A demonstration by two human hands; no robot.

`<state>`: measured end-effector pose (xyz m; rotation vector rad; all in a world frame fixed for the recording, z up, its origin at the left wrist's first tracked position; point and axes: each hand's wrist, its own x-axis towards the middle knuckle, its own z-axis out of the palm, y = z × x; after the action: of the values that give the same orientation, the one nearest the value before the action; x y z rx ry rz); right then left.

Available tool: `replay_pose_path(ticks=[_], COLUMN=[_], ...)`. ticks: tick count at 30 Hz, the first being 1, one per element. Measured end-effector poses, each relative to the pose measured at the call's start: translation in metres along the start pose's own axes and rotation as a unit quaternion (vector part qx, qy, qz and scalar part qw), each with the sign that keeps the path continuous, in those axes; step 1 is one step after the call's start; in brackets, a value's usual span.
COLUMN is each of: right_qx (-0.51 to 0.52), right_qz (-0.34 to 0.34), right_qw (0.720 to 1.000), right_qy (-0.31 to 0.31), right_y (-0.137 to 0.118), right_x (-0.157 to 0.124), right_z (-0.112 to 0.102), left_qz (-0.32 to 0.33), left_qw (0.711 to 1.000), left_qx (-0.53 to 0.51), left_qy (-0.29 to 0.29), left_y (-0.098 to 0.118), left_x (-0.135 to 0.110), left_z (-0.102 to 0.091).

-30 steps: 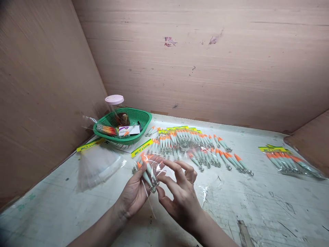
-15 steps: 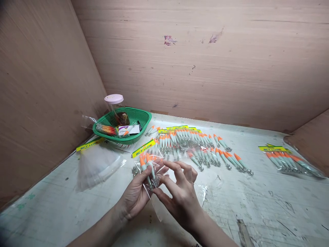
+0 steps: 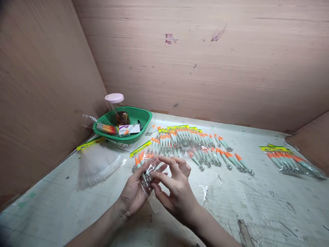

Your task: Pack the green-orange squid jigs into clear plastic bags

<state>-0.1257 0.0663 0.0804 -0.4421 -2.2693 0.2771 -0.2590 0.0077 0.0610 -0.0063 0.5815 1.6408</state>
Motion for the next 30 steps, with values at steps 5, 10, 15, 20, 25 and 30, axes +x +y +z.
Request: replay_pose_path(ticks=[5,10,15,20,25,30], right_qx=[0.051,0.051,0.014,0.034,0.099,0.174], right_qz=[0.095,0.088,0.115,0.107,0.162,0.067], right_qw=[0.994,0.985,0.985,0.988,0.981,0.972], right_qy=[0.028,-0.139,-0.131,-0.106,-0.040,-0.141], right_y=[0.019,0.032,0.030,0.034,0.029,0.004], right_x=[-0.002,-0.012,-0.021,-0.032,-0.037,-0.026], right_z=[0.006,0.049,0.073,0.046,-0.030,-0.077], left_qz=[0.103,0.179,0.168,0.140,0.110,0.067], left_qw=[0.993,0.979,0.980,0.985,0.989,0.994], left_qx=[-0.043,-0.066,-0.075,-0.064,-0.058,-0.052], left_qy=[0.039,0.072,0.070,0.083,0.082,0.070], left_y=[0.029,0.041,0.037,0.032,0.023,0.015], left_x=[0.003,0.003,0.009,0.011,0.008,0.006], left_z=[0.009,0.007,0.000,0.000,0.002,0.003])
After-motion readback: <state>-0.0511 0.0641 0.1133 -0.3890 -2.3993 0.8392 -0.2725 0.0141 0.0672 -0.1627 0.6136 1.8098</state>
